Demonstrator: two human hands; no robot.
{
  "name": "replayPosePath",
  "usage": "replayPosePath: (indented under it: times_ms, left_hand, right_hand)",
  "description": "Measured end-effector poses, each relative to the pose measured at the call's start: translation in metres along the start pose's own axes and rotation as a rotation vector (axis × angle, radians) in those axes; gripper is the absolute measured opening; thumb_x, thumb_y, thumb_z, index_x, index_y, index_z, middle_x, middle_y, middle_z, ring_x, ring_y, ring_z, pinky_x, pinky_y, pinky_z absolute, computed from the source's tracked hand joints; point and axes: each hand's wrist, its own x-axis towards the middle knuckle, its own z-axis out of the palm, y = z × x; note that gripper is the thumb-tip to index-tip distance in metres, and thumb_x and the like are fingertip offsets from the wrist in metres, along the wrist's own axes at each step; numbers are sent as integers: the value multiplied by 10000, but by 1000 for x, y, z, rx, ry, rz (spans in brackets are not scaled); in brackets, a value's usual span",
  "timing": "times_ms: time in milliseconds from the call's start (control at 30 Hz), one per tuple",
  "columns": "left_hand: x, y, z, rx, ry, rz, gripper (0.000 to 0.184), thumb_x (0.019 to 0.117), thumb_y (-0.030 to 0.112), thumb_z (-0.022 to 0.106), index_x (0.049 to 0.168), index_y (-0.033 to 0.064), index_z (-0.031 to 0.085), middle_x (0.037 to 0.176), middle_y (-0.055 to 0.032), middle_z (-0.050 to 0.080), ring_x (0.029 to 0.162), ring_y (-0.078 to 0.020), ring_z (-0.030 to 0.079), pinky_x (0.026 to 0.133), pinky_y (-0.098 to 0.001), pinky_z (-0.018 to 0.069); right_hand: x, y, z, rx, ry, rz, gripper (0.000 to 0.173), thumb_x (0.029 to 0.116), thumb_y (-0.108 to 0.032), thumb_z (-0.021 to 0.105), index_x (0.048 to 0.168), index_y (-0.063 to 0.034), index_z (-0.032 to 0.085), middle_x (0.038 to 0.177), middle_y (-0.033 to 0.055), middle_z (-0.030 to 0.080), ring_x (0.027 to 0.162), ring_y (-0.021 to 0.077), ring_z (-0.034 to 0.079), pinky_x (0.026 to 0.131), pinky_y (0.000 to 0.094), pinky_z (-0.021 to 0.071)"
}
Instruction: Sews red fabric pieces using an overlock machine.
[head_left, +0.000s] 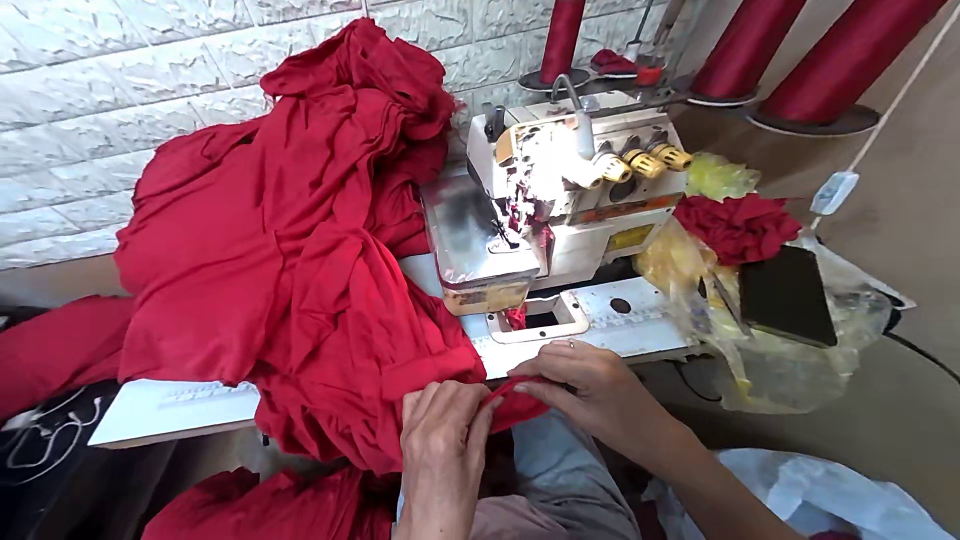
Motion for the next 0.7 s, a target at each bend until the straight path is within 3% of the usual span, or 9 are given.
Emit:
replayPosePath:
  times_ms: [100, 233, 367, 500, 600, 700]
  left_hand:
    - [-2, -6, -19, 97, 3, 8, 149, 926, 270, 674, 890, 149, 752, 847, 33, 723, 800, -94, 638, 786, -325, 427]
    - [9, -22, -50, 199, -44, 8, 168, 938, 314, 659, 894, 170, 734, 993, 3, 701, 922, -146, 628, 826, -390, 414]
    - [21, -46, -56, 297, -113, 56, 153, 935, 286, 652, 875, 158, 711, 1203, -20, 718, 1073, -202, 656, 887, -462, 422]
    - [26, -61, -50, 324, -163, 152, 138, 903, 286, 685, 882, 156, 726, 1042, -42, 707, 1036, -242, 646, 903, -480, 411]
    - [25, -65, -49, 222, -174, 208, 162, 950, 284, 664, 902, 140, 719, 968, -52, 669, 1008, -217, 624, 925, -431, 400]
    - [23, -69, -48, 184, -200, 196, 172, 962, 289, 647, 932, 136, 721, 965, -55, 662, 927, -189, 623, 850, -403, 404]
  right_hand:
    - [5, -7, 17, 0, 5, -29, 211, 976, -257, 629, 920, -99, 756, 819, 24, 726, 755, 126, 675, 700, 258, 539]
    - [28, -16, 40, 68, 21, -123, 220, 1015, -264, 606, 942, -95, 726, 845, 39, 674, 804, 144, 638, 733, 269, 518]
    - [49, -14, 56, 73, -11, -141, 203, 1016, -237, 597, 962, -84, 719, 1085, 78, 724, 961, 202, 678, 794, 368, 527]
    - [51, -3, 65, 109, -94, -109, 192, 997, -204, 613, 941, -53, 717, 1242, 97, 714, 1087, 229, 696, 880, 416, 549]
    - [49, 1, 63, 144, -121, -109, 195, 997, -212, 615, 942, -53, 714, 1233, 88, 717, 1074, 214, 694, 876, 401, 541]
    - [48, 6, 62, 184, -128, -132, 192, 1000, -230, 620, 943, -70, 709, 1198, 72, 721, 1056, 183, 681, 881, 376, 518]
